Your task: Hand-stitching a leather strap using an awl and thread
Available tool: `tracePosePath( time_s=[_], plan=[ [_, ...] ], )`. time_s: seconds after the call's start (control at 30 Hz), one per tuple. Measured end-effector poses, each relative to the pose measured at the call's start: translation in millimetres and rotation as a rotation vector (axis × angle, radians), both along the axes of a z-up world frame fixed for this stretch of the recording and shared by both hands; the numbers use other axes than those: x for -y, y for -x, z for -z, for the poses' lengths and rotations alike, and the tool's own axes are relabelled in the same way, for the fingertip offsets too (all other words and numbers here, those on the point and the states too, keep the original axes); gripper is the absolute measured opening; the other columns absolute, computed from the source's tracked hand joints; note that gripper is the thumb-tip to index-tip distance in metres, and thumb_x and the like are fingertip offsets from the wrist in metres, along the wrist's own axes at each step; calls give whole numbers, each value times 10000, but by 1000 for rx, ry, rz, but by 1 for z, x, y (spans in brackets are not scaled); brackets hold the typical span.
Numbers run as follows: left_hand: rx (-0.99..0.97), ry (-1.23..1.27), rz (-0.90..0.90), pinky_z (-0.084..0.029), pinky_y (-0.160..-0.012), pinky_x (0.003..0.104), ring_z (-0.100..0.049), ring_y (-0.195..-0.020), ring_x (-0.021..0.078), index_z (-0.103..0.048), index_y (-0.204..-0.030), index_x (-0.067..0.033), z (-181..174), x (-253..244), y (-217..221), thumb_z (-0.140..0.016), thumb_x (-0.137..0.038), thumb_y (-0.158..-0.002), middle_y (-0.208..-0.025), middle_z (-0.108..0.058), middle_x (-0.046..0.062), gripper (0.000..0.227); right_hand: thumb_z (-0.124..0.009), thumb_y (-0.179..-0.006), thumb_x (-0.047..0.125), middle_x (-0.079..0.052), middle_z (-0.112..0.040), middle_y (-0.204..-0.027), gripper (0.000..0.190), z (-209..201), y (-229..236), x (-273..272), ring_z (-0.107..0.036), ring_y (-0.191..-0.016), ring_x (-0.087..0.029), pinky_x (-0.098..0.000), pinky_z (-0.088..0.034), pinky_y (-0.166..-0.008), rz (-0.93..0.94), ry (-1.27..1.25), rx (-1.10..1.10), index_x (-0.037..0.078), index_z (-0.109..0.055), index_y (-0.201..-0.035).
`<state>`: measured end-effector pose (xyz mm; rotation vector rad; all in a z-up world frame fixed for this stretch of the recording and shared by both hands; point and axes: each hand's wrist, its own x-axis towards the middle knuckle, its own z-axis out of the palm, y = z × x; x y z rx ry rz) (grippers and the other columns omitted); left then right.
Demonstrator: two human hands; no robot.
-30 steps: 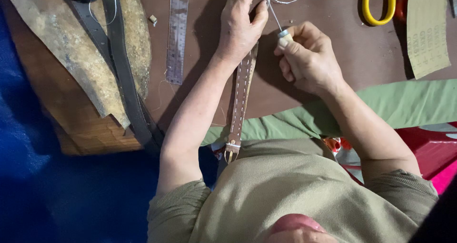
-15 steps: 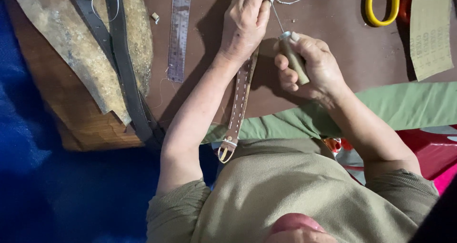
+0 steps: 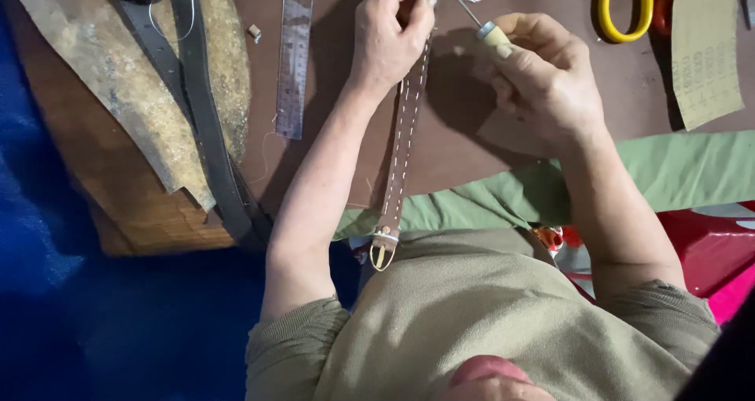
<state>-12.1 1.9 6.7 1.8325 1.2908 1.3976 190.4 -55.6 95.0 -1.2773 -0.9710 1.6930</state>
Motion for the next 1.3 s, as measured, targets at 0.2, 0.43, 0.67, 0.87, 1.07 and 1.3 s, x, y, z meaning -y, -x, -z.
tracePosePath(
  time_s=[0.2, 0.43, 0.67, 0.87, 1.07, 1.3],
  plan=[
    [41, -34, -52, -520, -697, 301, -650, -691, 149, -666, -956, -121, 8, -3, -3, -639, -63, -933, -806, -710, 5, 68, -771, -1031, 105, -84, -596, -1102, 359, 35, -7, 8, -567, -949, -158, -272, -437, -772, -164, -400, 416, 102, -474, -1232],
    [26, -100, -42, -557, -846, 298, -721, -883, 185, -674, -1004, -83, 4, 0, -10, -589, 49, -938, -957, -731, 25, 171, -586, -1096, 249, -82, -574, -729, 231, 24, 12, 17, -439, -434, -107, -228, -317, -375, -120, -71, 115, 65, -461, -1031],
    [-166, -109, -397, -241, -496, 407, -293, -512, 140, -375, -583, -165, 52, -28, 24, -597, -122, -881, -510, -343, 0, 374, -626, -1000, 341, -58, -577, -693, 239, 22, 11, 52, -489, -474, -125, -262, -350, -378, -105, 129, 114, 108, -588, -965],
    [2, -119, -156, -488, -699, 351, -608, -700, 208, -565, -924, -71, 18, -5, -1, -557, -60, -984, -793, -630, 69, 62, -611, -1042, 240, -72, -637, -814, 213, 8, -2, 48, -502, -463, -99, -239, -338, -327, -34, 78, 56, 80, -547, -1167],
    [184, -36, -56, -502, -682, 301, -588, -734, 128, -559, -954, -90, 17, -8, 2, -588, -148, -999, -814, -639, 28, 79, -709, -1059, 175, -81, -584, -973, 235, 42, -43, 50, -521, -827, -186, -334, -444, -710, -97, -492, 696, 10, -616, -1198],
    [186, -59, -43, -524, -652, 293, -611, -711, 123, -554, -984, -87, 19, -6, -3, -601, -142, -998, -840, -660, 25, 73, -791, -1014, 95, -238, -568, -1128, 336, 70, -81, 7, -563, -989, -460, -566, -490, -789, -108, -782, 1217, -15, -622, -1283]
  ],
)
